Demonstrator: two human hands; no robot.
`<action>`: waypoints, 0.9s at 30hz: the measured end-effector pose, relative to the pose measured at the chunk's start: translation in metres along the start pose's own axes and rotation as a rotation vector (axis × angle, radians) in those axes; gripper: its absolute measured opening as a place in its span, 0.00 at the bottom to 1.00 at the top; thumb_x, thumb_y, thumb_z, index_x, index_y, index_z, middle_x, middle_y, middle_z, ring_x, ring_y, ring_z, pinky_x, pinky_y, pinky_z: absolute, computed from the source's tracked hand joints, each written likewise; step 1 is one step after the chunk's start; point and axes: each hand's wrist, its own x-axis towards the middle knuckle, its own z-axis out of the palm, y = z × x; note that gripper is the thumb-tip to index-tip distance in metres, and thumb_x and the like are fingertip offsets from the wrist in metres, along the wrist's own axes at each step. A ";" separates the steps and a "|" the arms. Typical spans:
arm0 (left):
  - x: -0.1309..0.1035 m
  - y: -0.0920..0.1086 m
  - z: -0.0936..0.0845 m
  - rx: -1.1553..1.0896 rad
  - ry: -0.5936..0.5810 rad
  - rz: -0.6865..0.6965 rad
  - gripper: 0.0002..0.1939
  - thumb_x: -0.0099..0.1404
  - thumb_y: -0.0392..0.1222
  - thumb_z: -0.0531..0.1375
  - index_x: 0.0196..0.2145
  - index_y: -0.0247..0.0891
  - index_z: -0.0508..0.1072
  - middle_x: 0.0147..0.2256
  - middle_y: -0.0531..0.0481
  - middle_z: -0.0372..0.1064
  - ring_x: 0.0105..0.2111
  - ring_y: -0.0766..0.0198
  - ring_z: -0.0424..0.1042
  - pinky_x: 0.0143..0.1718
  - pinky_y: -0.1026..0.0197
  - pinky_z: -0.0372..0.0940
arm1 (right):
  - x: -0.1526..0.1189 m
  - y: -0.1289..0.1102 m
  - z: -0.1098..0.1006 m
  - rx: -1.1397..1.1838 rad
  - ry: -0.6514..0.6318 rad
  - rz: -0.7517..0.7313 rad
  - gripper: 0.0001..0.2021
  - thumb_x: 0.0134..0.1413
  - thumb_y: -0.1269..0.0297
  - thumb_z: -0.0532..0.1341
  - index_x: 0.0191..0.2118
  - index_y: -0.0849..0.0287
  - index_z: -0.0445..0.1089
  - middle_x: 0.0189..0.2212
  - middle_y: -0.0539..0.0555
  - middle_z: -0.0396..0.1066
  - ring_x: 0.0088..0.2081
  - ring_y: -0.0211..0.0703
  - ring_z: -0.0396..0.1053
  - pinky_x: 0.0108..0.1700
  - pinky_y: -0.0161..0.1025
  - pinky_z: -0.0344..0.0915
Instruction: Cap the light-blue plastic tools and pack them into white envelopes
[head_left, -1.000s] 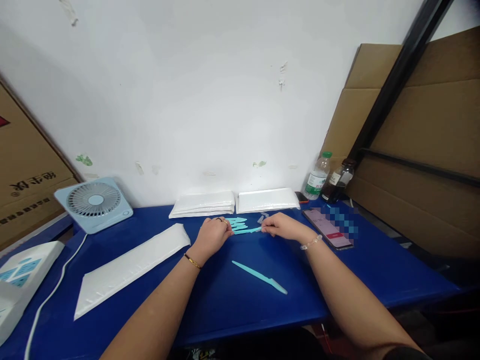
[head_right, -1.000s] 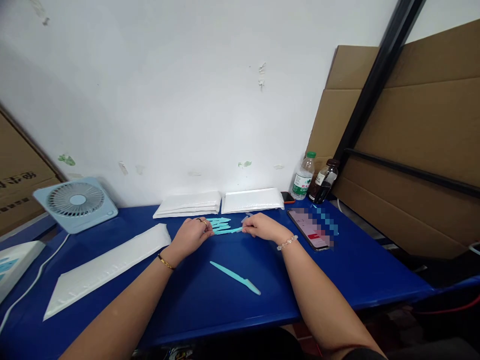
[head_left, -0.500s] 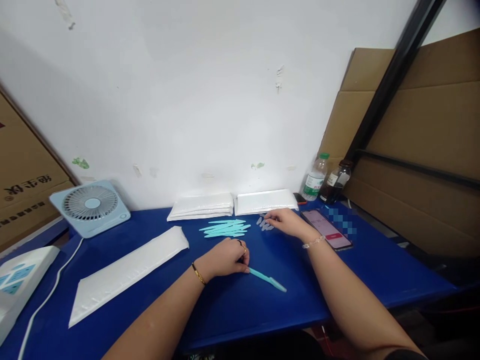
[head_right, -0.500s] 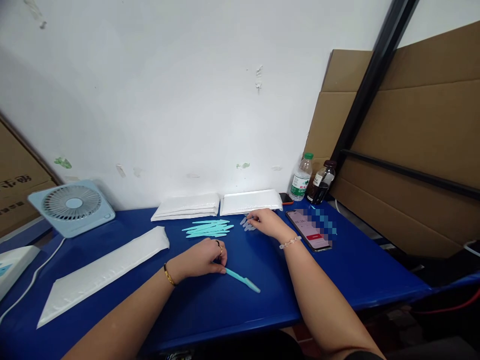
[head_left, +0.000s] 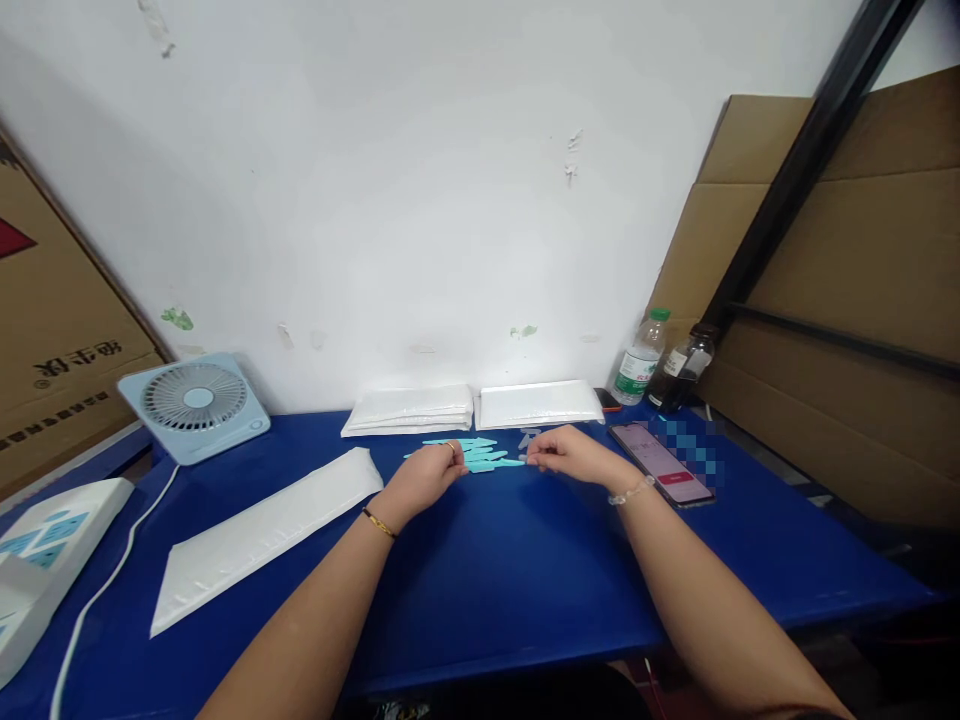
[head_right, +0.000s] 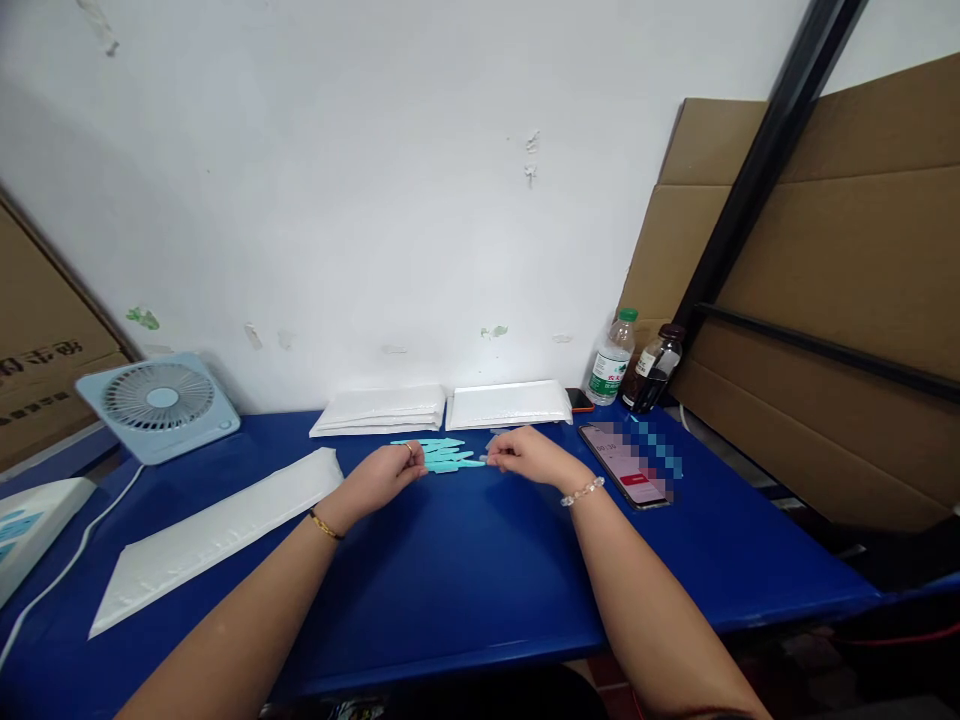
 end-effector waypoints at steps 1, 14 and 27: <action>0.000 -0.004 -0.003 -0.004 0.017 -0.010 0.09 0.64 0.47 0.52 0.33 0.39 0.67 0.27 0.52 0.68 0.27 0.64 0.65 0.27 0.63 0.55 | -0.001 0.006 -0.003 -0.019 0.045 0.036 0.13 0.54 0.57 0.56 0.31 0.61 0.73 0.24 0.52 0.71 0.25 0.38 0.65 0.28 0.33 0.59; 0.005 -0.015 0.015 0.115 0.133 0.105 0.25 0.62 0.55 0.55 0.53 0.41 0.65 0.55 0.44 0.61 0.57 0.53 0.57 0.55 0.52 0.55 | 0.000 0.039 -0.017 -0.349 0.288 0.151 0.14 0.59 0.61 0.53 0.39 0.59 0.74 0.39 0.58 0.74 0.41 0.48 0.69 0.44 0.39 0.61; -0.003 0.002 0.039 0.232 -0.170 0.119 0.38 0.64 0.65 0.45 0.65 0.43 0.46 0.65 0.41 0.40 0.65 0.48 0.40 0.60 0.40 0.43 | 0.013 0.044 0.019 -0.378 0.134 0.006 0.22 0.60 0.60 0.53 0.59 0.58 0.62 0.59 0.58 0.60 0.60 0.50 0.56 0.61 0.47 0.52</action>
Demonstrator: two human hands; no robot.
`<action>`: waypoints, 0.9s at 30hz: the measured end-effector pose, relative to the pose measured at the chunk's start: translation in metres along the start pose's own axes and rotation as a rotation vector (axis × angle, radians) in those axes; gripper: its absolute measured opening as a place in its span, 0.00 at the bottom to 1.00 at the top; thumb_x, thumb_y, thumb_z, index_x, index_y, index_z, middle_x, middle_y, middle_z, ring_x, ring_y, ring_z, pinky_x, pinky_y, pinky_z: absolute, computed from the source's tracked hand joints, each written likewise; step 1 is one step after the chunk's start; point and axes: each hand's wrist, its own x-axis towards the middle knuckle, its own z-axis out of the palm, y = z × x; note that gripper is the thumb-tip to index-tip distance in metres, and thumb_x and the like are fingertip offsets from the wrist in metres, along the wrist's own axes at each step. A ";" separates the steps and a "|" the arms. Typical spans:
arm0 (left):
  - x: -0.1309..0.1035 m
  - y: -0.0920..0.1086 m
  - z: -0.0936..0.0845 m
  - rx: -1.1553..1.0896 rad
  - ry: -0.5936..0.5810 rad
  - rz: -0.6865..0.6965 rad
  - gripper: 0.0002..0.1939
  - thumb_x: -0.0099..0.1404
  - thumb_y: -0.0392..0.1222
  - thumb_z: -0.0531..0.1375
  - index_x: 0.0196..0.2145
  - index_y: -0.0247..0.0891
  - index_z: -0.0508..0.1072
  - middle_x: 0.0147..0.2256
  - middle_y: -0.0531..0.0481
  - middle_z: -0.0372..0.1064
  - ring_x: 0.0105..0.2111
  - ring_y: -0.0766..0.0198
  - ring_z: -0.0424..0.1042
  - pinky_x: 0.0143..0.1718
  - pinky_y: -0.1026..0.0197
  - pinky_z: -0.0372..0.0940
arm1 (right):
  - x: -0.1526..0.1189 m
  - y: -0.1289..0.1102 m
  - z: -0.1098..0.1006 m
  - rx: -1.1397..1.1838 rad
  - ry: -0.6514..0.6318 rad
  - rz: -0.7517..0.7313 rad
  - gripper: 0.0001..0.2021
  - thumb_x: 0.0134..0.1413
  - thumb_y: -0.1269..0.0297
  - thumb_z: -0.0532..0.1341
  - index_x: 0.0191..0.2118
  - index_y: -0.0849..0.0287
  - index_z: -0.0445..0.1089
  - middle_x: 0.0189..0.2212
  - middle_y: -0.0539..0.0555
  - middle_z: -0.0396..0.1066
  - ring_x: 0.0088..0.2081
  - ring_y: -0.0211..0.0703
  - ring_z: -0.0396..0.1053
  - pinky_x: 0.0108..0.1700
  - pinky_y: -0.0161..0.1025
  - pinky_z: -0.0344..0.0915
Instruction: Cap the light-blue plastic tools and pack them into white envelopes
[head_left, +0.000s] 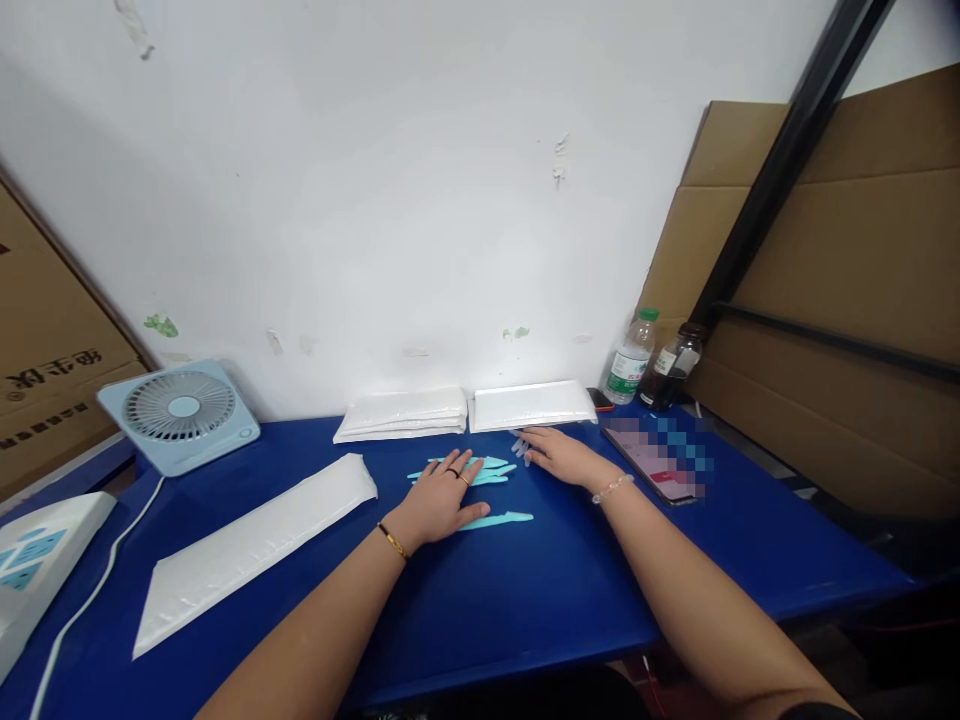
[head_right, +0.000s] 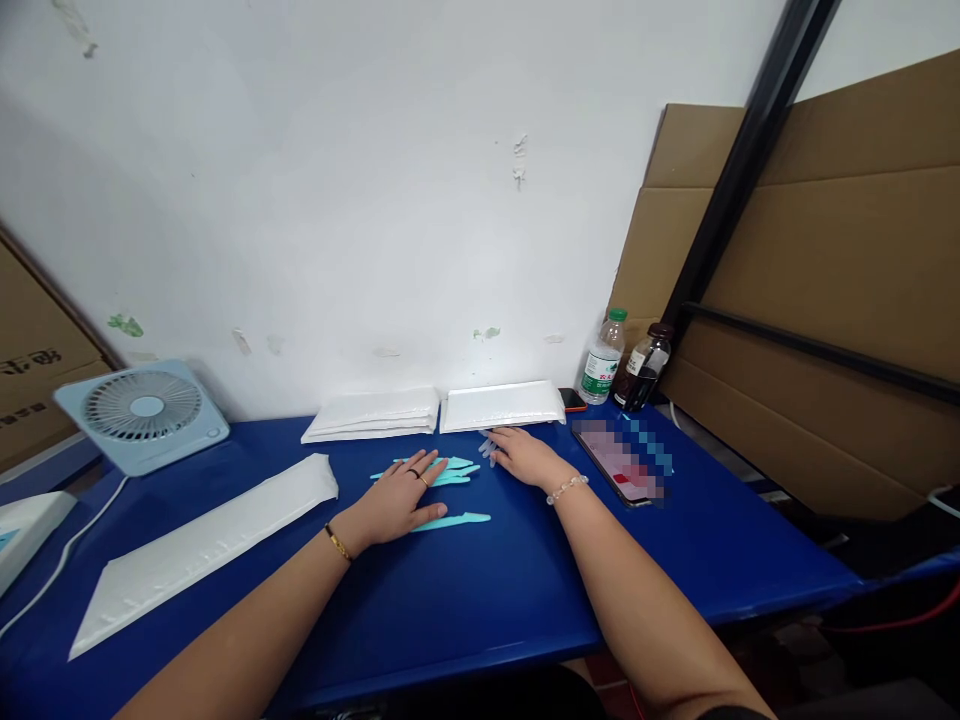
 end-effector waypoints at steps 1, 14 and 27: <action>-0.003 0.006 -0.001 0.005 -0.011 0.006 0.38 0.63 0.65 0.46 0.65 0.43 0.47 0.65 0.41 0.41 0.64 0.47 0.41 0.60 0.41 0.44 | 0.000 -0.001 -0.002 0.003 -0.013 -0.020 0.21 0.60 0.61 0.52 0.58 0.58 0.63 0.58 0.57 0.62 0.59 0.50 0.58 0.60 0.47 0.54; 0.006 -0.004 -0.018 -0.101 0.162 -0.223 0.10 0.62 0.44 0.55 0.38 0.39 0.72 0.40 0.46 0.70 0.40 0.59 0.69 0.39 0.61 0.62 | 0.010 -0.014 -0.001 -0.052 0.125 0.099 0.07 0.54 0.67 0.58 0.35 0.60 0.73 0.37 0.56 0.72 0.40 0.44 0.68 0.42 0.36 0.61; 0.011 -0.026 -0.013 -0.385 0.201 -0.322 0.09 0.60 0.44 0.54 0.29 0.38 0.70 0.28 0.51 0.69 0.28 0.64 0.67 0.27 0.63 0.56 | 0.011 -0.021 -0.003 0.180 0.141 0.147 0.04 0.52 0.70 0.56 0.30 0.59 0.68 0.28 0.51 0.71 0.30 0.38 0.67 0.33 0.33 0.59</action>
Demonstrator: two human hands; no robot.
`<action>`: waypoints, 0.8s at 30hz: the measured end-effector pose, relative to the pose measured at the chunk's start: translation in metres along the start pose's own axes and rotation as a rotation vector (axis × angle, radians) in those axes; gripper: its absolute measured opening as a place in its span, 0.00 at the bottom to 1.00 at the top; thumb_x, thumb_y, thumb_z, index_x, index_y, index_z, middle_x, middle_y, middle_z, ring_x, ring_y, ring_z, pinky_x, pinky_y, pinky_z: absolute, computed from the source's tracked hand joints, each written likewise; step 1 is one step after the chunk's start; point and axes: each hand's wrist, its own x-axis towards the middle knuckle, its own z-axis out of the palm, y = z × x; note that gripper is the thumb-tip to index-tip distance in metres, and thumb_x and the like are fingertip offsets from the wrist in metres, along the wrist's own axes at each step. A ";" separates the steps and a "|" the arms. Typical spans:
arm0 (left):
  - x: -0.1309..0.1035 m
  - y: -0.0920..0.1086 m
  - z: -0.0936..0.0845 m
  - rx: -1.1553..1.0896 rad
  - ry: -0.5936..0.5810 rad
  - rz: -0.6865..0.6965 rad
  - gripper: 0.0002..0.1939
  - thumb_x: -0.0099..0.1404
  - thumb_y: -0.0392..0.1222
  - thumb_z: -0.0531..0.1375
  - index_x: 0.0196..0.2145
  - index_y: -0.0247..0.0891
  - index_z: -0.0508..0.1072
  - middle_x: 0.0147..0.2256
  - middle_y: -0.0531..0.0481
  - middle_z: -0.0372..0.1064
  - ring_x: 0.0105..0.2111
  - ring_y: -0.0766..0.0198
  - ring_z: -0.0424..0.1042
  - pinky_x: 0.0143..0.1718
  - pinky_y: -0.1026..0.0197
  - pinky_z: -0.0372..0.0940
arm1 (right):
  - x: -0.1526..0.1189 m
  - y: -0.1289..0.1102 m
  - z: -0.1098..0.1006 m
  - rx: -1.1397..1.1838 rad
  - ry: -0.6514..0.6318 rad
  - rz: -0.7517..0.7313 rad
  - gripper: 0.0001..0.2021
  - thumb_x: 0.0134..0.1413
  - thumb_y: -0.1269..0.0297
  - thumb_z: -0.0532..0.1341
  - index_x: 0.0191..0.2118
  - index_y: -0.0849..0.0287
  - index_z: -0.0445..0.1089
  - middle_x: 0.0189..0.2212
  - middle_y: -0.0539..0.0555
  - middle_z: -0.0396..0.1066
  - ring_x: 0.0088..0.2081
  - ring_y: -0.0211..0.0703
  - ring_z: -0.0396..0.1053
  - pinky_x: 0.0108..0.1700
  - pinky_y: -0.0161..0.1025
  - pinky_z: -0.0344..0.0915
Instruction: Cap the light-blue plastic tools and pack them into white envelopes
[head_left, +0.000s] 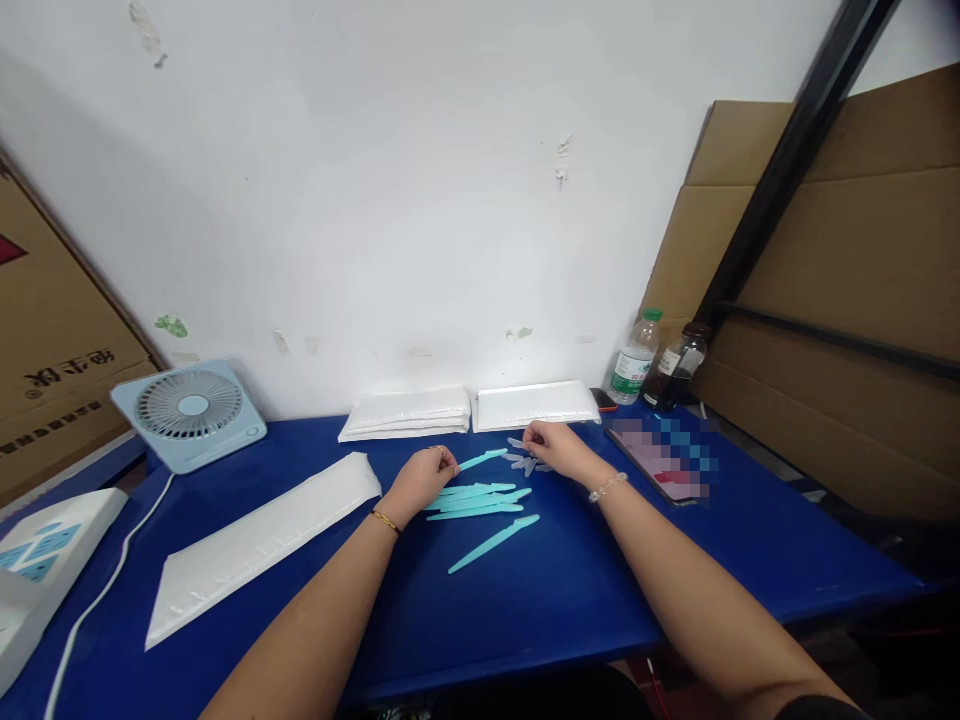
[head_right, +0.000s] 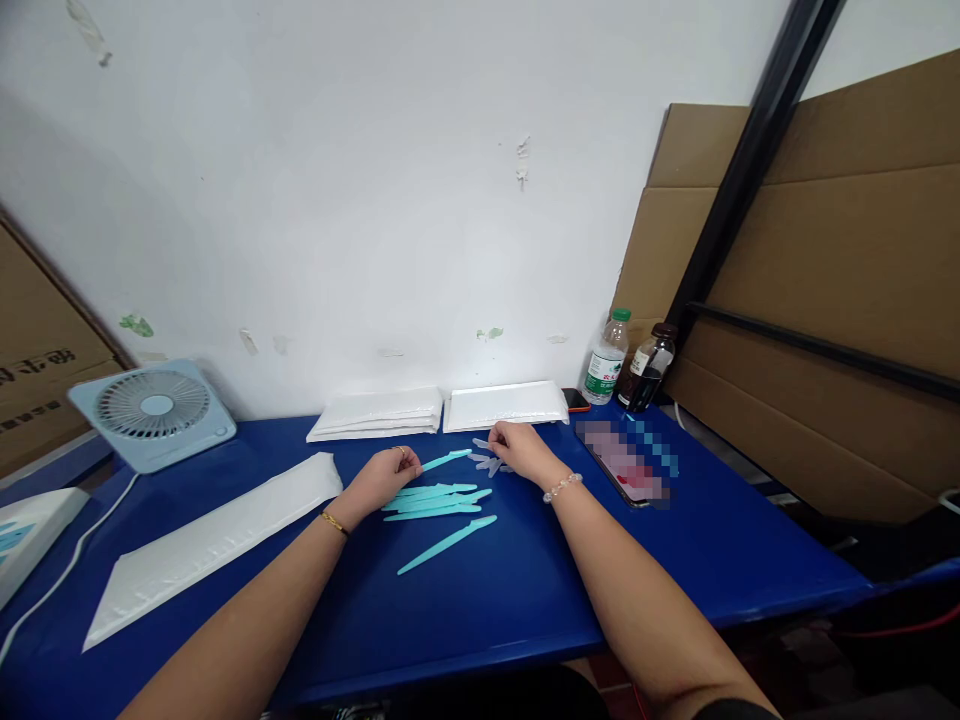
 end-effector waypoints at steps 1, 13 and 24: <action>0.001 -0.002 -0.001 -0.010 0.004 0.000 0.09 0.60 0.44 0.54 0.29 0.37 0.70 0.28 0.51 0.69 0.28 0.64 0.66 0.27 0.63 0.56 | -0.002 0.000 -0.002 0.063 -0.020 -0.002 0.04 0.53 0.70 0.56 0.31 0.59 0.68 0.27 0.51 0.71 0.29 0.37 0.66 0.31 0.32 0.59; 0.001 -0.001 0.000 0.023 0.006 0.022 0.08 0.60 0.43 0.55 0.29 0.38 0.70 0.28 0.51 0.69 0.28 0.64 0.66 0.27 0.64 0.54 | -0.004 -0.009 0.000 0.238 -0.085 -0.042 0.04 0.51 0.70 0.58 0.30 0.60 0.70 0.27 0.51 0.73 0.28 0.36 0.69 0.30 0.31 0.61; 0.000 -0.003 -0.007 0.164 0.214 0.064 0.11 0.59 0.44 0.57 0.40 0.40 0.72 0.41 0.47 0.70 0.44 0.57 0.67 0.40 0.60 0.59 | -0.003 -0.008 -0.002 -0.010 0.009 -0.091 0.05 0.50 0.70 0.59 0.30 0.59 0.73 0.31 0.52 0.71 0.32 0.38 0.67 0.36 0.34 0.60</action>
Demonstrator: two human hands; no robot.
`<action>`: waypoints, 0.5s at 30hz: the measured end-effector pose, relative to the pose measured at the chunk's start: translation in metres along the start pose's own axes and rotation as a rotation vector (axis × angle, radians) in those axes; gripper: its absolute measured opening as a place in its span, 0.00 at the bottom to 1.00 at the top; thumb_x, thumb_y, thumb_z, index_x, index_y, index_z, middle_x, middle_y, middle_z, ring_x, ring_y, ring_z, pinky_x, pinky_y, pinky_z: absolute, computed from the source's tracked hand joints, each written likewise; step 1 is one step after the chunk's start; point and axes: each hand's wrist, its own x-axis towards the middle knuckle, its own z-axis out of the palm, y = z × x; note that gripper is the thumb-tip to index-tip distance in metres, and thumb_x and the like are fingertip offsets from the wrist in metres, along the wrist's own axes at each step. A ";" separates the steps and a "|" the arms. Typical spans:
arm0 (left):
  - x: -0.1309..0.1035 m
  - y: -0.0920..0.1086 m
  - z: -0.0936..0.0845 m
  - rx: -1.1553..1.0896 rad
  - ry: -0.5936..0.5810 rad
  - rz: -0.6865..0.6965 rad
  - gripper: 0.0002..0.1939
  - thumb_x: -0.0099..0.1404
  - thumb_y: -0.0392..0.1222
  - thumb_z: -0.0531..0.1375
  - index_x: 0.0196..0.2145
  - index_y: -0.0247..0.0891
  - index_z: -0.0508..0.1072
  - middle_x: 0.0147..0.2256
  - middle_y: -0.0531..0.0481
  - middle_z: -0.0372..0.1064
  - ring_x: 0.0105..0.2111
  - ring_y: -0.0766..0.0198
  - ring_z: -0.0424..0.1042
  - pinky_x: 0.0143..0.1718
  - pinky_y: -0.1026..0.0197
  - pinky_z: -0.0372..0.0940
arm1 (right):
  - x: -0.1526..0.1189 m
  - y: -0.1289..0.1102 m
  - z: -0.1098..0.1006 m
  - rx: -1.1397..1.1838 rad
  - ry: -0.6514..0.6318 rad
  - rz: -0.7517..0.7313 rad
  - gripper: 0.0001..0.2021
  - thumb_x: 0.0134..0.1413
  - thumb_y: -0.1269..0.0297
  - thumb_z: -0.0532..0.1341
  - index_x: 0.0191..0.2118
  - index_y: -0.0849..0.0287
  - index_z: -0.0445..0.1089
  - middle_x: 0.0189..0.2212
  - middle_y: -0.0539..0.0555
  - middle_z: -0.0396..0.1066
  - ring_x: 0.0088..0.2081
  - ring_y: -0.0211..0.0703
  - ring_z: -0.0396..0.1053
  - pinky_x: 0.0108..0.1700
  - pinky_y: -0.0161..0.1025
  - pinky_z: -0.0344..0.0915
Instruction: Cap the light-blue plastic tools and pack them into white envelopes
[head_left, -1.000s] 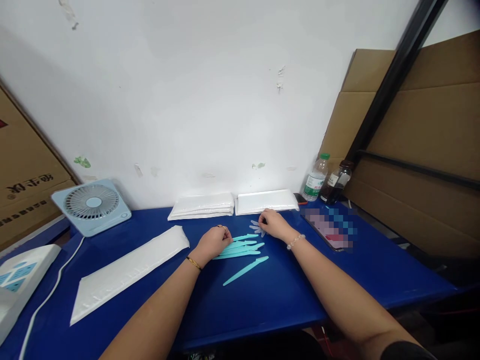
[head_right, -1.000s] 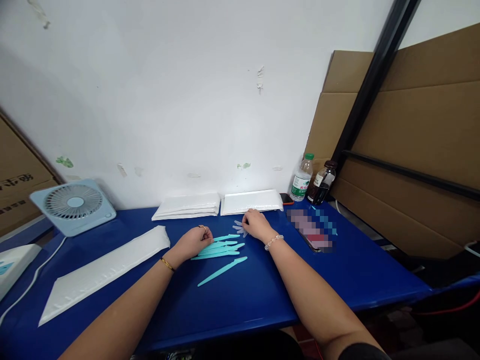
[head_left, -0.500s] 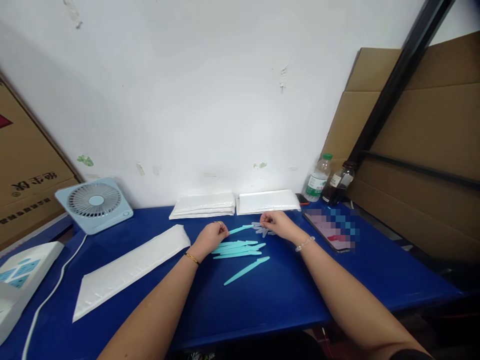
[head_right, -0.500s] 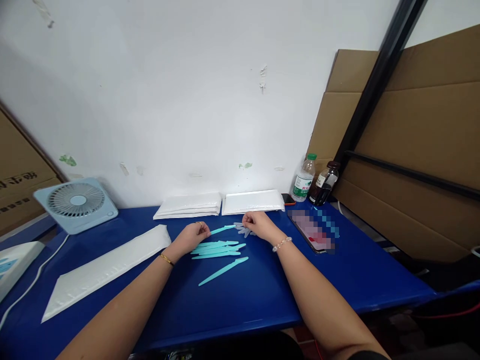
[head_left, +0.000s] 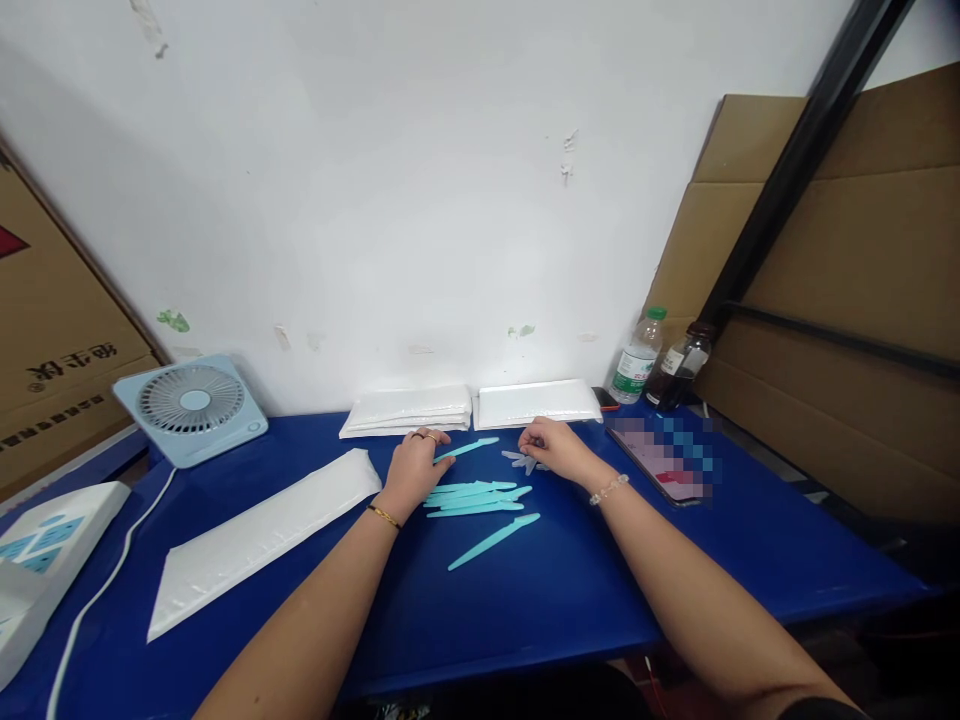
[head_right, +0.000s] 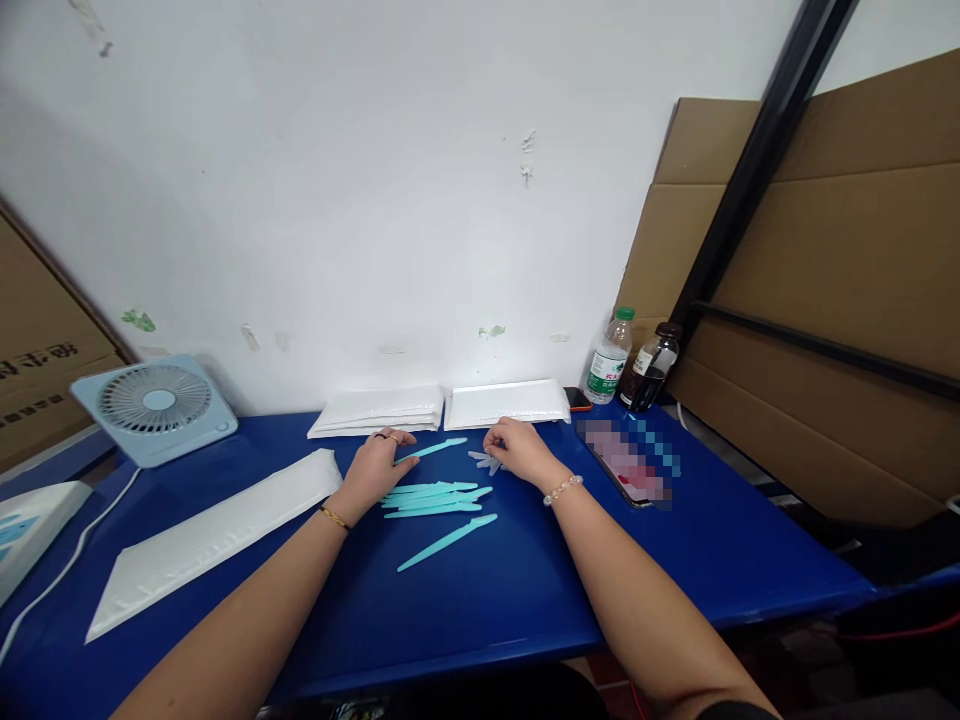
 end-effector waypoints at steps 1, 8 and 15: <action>-0.001 0.001 -0.002 -0.002 -0.020 0.023 0.13 0.58 0.45 0.59 0.40 0.41 0.72 0.42 0.47 0.70 0.44 0.56 0.66 0.41 0.60 0.60 | -0.001 0.001 -0.002 -0.051 -0.012 -0.002 0.04 0.49 0.70 0.60 0.29 0.58 0.73 0.31 0.52 0.70 0.33 0.39 0.67 0.37 0.35 0.59; -0.008 0.013 -0.004 -0.148 -0.388 0.076 0.10 0.56 0.47 0.58 0.29 0.39 0.74 0.32 0.49 0.71 0.32 0.62 0.69 0.30 0.64 0.59 | -0.002 0.002 0.001 -0.125 -0.132 0.024 0.01 0.47 0.68 0.63 0.28 0.58 0.72 0.33 0.52 0.69 0.35 0.40 0.67 0.38 0.35 0.58; -0.005 0.009 -0.003 -0.164 -0.330 0.018 0.11 0.59 0.45 0.54 0.30 0.38 0.73 0.29 0.50 0.70 0.29 0.63 0.67 0.28 0.64 0.57 | -0.004 -0.001 -0.004 0.225 -0.158 0.111 0.06 0.52 0.62 0.59 0.32 0.60 0.70 0.25 0.50 0.70 0.26 0.36 0.65 0.28 0.31 0.58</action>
